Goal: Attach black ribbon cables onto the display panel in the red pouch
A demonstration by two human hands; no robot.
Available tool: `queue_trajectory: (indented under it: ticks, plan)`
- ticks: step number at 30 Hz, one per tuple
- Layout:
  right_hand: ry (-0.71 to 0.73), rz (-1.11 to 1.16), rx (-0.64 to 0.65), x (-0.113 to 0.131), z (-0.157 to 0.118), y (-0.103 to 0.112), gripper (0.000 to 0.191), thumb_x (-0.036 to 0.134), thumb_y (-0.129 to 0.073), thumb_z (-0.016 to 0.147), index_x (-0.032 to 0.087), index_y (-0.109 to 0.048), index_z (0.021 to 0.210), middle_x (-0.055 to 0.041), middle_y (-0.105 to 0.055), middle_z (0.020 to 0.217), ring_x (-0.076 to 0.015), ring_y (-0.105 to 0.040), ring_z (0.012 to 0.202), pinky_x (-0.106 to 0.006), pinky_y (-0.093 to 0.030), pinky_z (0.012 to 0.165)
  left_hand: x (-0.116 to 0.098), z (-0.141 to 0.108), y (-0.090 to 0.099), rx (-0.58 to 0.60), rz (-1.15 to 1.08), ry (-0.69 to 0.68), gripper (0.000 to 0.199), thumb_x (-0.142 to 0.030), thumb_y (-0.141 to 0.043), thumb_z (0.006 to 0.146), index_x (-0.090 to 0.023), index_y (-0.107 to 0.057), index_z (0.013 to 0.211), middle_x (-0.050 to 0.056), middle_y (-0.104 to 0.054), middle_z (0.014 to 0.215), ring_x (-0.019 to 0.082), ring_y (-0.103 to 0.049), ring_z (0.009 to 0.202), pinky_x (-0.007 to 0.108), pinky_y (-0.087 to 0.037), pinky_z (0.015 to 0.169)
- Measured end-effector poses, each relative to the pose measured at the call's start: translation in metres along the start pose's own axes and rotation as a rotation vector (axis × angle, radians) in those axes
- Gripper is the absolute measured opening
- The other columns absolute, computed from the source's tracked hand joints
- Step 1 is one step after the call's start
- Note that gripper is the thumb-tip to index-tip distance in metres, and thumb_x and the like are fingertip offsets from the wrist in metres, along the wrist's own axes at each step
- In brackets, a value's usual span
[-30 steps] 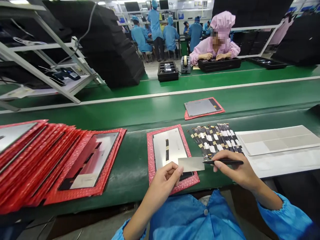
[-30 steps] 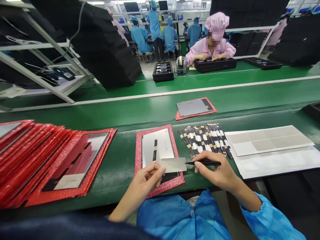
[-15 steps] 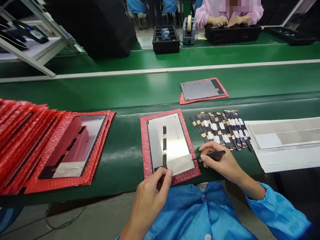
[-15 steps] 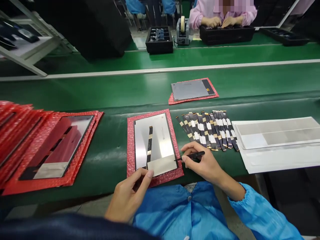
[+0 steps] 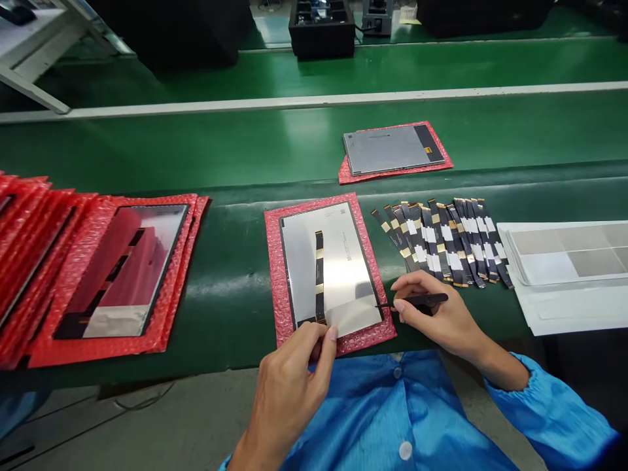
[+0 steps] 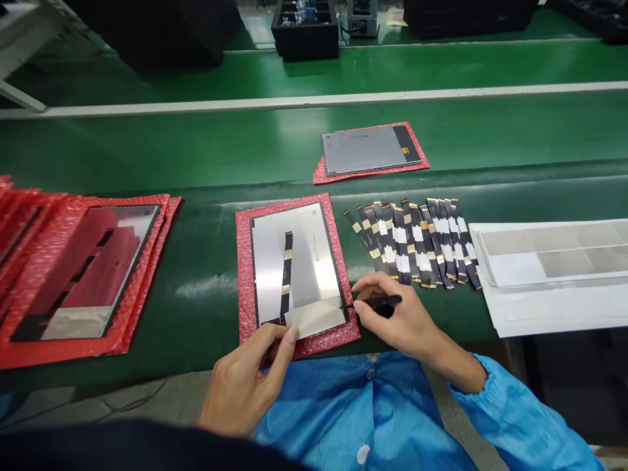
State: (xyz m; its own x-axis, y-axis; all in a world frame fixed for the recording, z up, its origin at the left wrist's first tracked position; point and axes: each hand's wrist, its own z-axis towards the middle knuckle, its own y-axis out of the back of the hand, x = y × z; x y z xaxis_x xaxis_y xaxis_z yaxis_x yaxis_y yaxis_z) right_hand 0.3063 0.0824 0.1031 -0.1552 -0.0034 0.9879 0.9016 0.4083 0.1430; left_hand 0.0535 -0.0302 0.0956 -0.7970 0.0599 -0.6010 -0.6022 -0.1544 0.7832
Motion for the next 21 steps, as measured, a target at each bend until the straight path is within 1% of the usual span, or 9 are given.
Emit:
queue_trajectory:
  ticks: [2,6,9,13,18,21]
  plan:
    - [-0.004,-0.006,0.003,-0.0004,0.0,-0.0005,0.012,0.035,-0.077,0.096,0.033,-0.073,0.107,0.0013,-0.079,0.084,-0.024,-0.079,0.072,-0.037,-0.067,0.071,-0.0012,0.0004,0.0002,-0.004,0.011,-0.013,0.025,-0.03,-0.058,0.111,-0.025,-0.065,0.088,-0.006,-0.062,0.068,0.01,-0.061,0.056,0.023,-0.04,0.055]
    - [-0.003,-0.014,0.006,-0.0003,-0.0005,-0.001,0.012,0.035,-0.077,0.095,0.036,-0.073,0.107,0.002,-0.079,0.087,-0.0248,-0.079,0.074,-0.039,-0.069,0.073,-0.002,0.0014,0.0006,-0.013,0.03,-0.024,0.024,-0.03,-0.058,0.111,-0.024,-0.065,0.088,-0.007,-0.061,0.067,0.01,-0.061,0.054,0.024,-0.04,0.054]
    - [-0.032,-0.029,0.004,0.0008,-0.0005,-0.0007,0.012,0.037,-0.077,0.096,0.035,-0.073,0.108,0.0003,-0.079,0.088,-0.0255,-0.08,0.076,-0.04,-0.069,0.075,-0.0015,0.002,0.0008,-0.016,0.039,-0.03,0.023,-0.03,-0.059,0.11,-0.025,-0.065,0.089,-0.007,-0.061,0.067,0.011,-0.061,0.055,0.024,-0.04,0.053]
    - [-0.05,-0.029,0.008,0.0025,0.001,-0.0006,0.013,0.04,-0.079,0.093,0.035,-0.074,0.104,-0.002,-0.079,0.085,-0.0249,-0.081,0.076,-0.038,-0.069,0.074,-0.0014,0.0025,0.0013,-0.017,0.047,-0.034,0.022,-0.031,-0.06,0.11,-0.025,-0.064,0.089,-0.006,-0.062,0.066,0.011,-0.061,0.053,0.024,-0.041,0.051]
    - [-0.022,-0.039,-0.01,0.004,0.0013,-0.0021,0.011,0.034,-0.078,0.094,0.036,-0.074,0.104,0.0017,-0.08,0.087,-0.0247,-0.079,0.07,-0.039,-0.07,0.073,-0.0044,0.0031,0.0012,-0.022,0.024,0.006,0.023,-0.033,-0.058,0.108,-0.028,-0.066,0.087,-0.003,-0.064,0.065,0.013,-0.06,0.051,0.025,-0.042,0.047]
    - [-0.019,-0.041,-0.006,0.0033,0.0005,-0.002,0.012,0.033,-0.078,0.094,0.036,-0.074,0.105,0.0018,-0.08,0.088,-0.0248,-0.079,0.07,-0.04,-0.07,0.073,-0.0076,0.0039,-0.0002,-0.033,0.005,0.039,0.025,-0.033,-0.056,0.108,-0.03,-0.067,0.086,-0.001,-0.064,0.064,0.014,-0.059,0.05,0.027,-0.042,0.046]
